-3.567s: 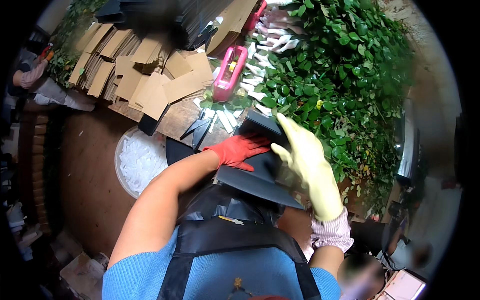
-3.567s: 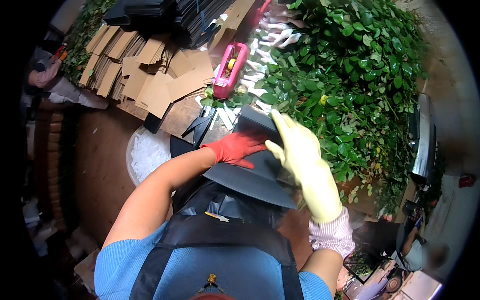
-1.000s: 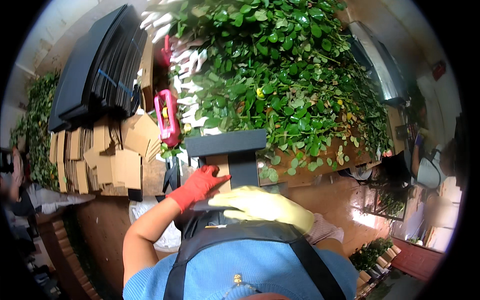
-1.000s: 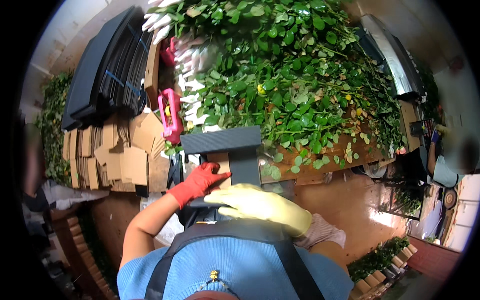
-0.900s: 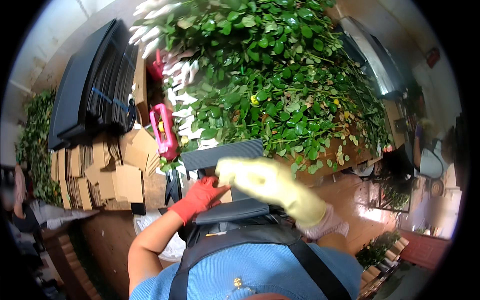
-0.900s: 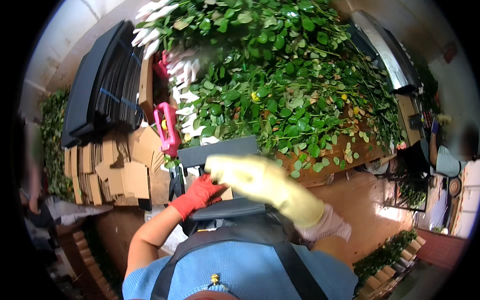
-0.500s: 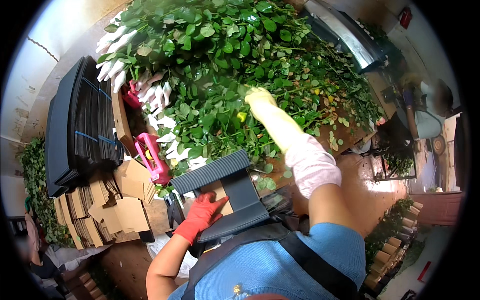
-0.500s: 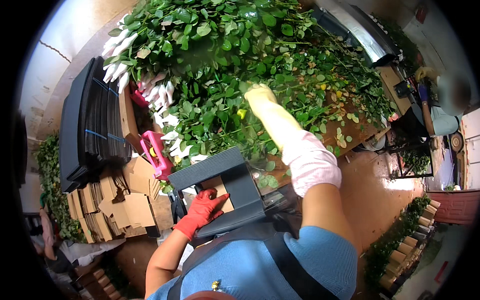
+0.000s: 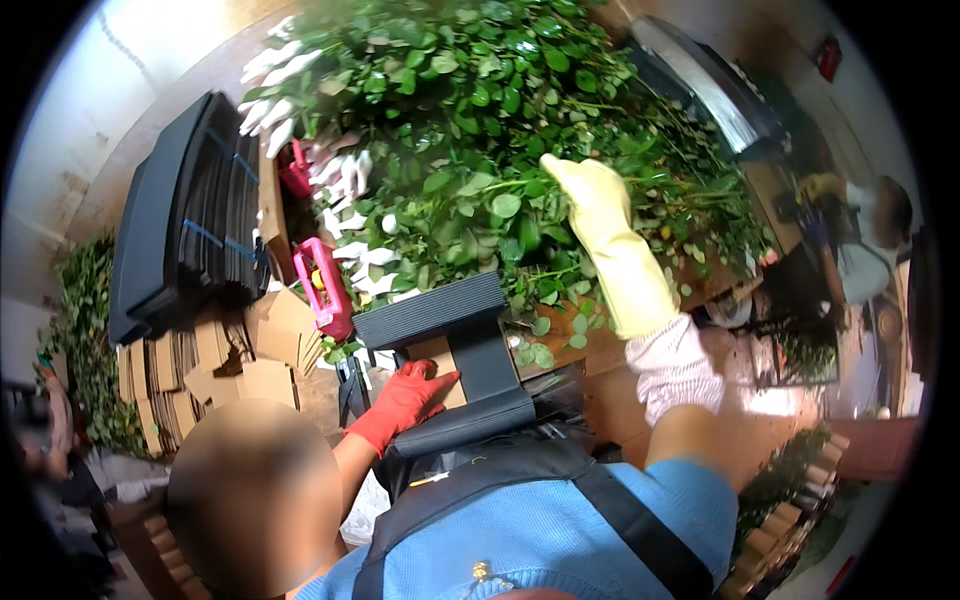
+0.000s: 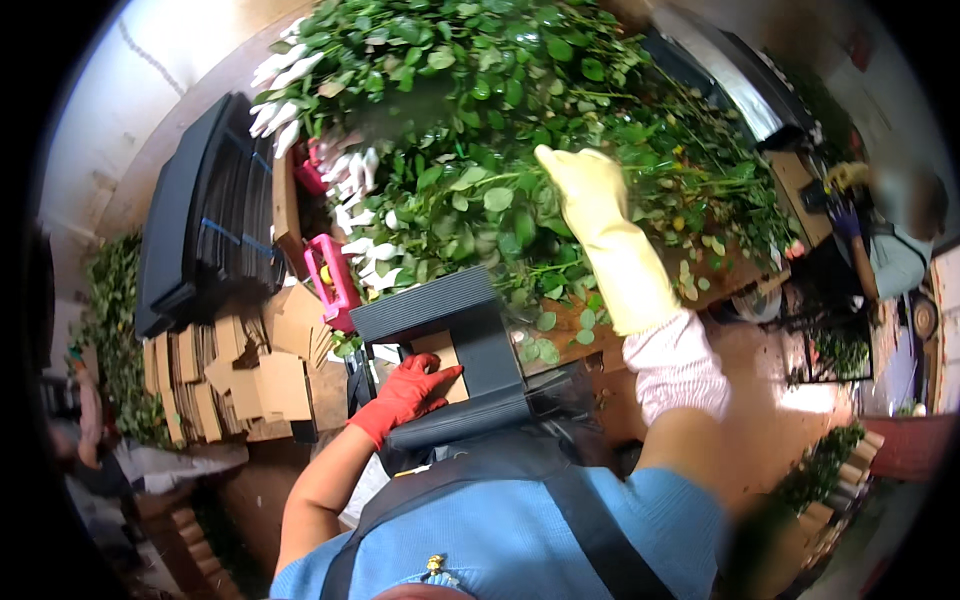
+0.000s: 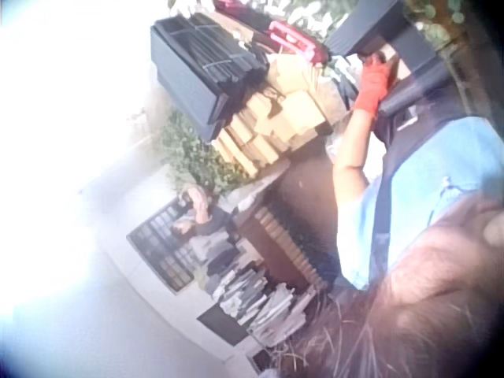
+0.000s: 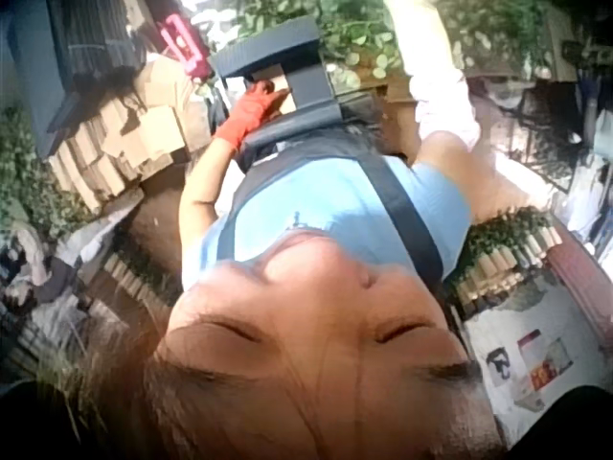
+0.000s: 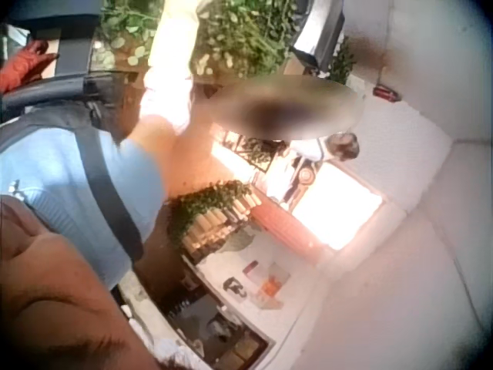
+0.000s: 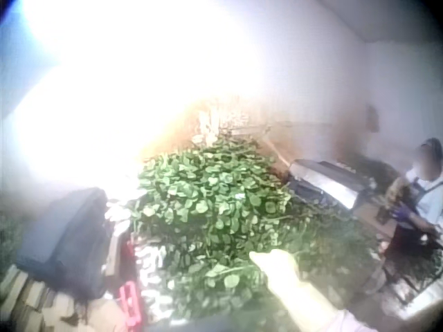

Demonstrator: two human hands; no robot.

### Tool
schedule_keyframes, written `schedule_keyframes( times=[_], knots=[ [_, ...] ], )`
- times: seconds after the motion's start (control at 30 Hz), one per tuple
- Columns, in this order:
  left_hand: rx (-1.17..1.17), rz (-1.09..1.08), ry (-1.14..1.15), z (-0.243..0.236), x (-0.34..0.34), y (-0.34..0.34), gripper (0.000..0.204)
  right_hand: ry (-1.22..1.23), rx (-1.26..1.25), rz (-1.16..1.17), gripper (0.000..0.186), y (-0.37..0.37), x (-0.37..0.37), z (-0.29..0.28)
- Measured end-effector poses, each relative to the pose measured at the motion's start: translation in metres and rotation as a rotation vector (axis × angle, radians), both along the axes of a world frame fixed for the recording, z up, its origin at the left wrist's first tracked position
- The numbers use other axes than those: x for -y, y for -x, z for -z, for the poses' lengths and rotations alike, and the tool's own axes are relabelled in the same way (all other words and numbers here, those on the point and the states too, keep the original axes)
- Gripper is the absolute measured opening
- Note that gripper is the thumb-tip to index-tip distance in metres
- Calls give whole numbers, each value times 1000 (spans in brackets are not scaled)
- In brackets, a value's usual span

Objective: The person arranges white and pink roses with green leaves into black plastic trays. They place the flowers into the trays, adjust their positions, and occasionally add more leaves to fill gaps.

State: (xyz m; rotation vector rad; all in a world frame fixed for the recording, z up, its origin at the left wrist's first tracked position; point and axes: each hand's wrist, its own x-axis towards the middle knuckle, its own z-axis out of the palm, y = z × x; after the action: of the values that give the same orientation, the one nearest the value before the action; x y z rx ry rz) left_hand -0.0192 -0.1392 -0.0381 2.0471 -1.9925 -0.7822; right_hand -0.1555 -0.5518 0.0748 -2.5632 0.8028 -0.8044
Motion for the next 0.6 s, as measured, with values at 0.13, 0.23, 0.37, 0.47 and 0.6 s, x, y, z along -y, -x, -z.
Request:
schedule_keyframes(
  times=[0.13, 0.23, 0.37, 0.47, 0.6],
  knots=[
    [5, 6, 17, -1, 0, 4, 68, 388, -351, -283, 29, 4, 5, 33],
    [-8, -9, -23, 13, -8, -7, 70, 216, 6, -252, 37, 2, -24, -32],
    [-55, -62, 138, 22, -23, -8, 77, 489, 130, -301, 47, 46, -57, -103],
    [-295, -272, 123, -9, -18, 0, 78, 28, 185, -542, 47, 95, -61, -89],
    [-386, -453, 141, 37, -39, -5, 106, -324, -71, -474, 44, 160, -78, 3]
  ],
)
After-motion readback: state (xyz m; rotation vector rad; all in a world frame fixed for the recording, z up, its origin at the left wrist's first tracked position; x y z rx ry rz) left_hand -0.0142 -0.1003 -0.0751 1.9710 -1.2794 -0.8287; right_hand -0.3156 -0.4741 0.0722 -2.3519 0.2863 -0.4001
